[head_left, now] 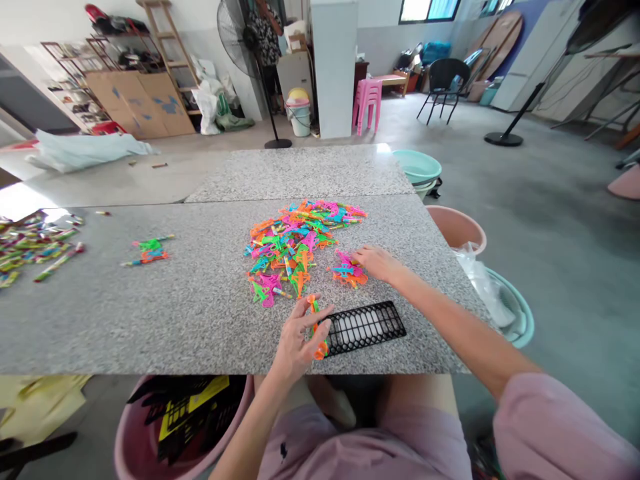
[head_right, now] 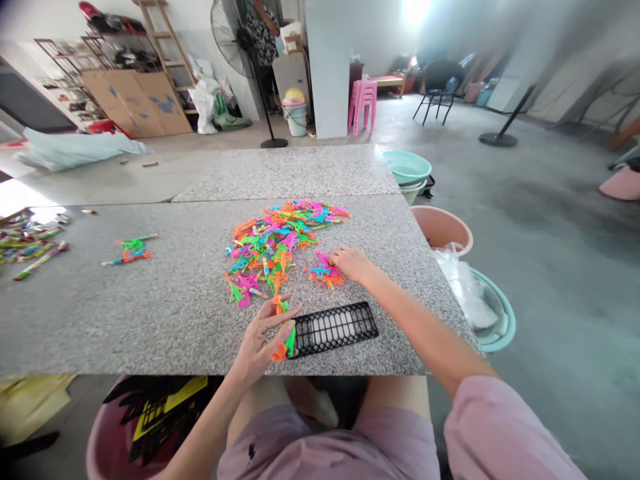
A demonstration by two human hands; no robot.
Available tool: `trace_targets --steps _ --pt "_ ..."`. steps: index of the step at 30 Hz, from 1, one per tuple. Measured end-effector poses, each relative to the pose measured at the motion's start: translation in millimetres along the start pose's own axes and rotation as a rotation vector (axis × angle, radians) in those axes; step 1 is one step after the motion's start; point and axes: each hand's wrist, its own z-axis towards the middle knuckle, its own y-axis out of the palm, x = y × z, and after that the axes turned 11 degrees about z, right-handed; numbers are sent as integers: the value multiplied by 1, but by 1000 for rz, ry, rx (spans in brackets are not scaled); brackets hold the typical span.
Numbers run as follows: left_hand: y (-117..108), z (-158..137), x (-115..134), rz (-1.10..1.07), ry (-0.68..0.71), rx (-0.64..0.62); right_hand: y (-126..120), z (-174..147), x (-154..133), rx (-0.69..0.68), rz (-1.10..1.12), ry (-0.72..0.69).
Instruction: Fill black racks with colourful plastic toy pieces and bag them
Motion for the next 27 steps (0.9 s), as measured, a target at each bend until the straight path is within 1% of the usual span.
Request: trace_targets --steps 2,4,6,8,10,11,13,15,17,19,20,24,27 --pt "-1 0 0 12 -7 0 -6 6 2 -79 37 -13" --pt "-2 -1 0 28 -20 -12 -11 4 6 -82 101 1" --pt "-1 -2 0 36 -20 -14 -9 -6 9 3 192 64" --pt "0 -2 0 26 -11 -9 -1 -20 4 148 336 157" --pt "2 -1 0 7 1 -5 12 -36 -12 260 562 221" --pt "2 -1 0 -2 6 -6 20 -43 -23 276 701 234" --pt "3 0 -1 -14 7 -19 36 -54 -50 229 950 220" --pt "3 1 -2 -16 0 -43 48 -59 -76 190 1053 196" --pt "3 1 -3 -19 -6 -66 55 -57 -97 232 1015 216" --pt "2 1 -4 -32 -8 -83 60 -49 -110 284 943 249" --pt "2 2 -4 -41 -10 -87 62 -45 -114 289 916 245" --pt "3 1 -6 -53 -21 -95 65 -34 -121 239 752 124" --pt "6 -1 -9 -89 -26 -75 60 -32 -125 206 603 73"
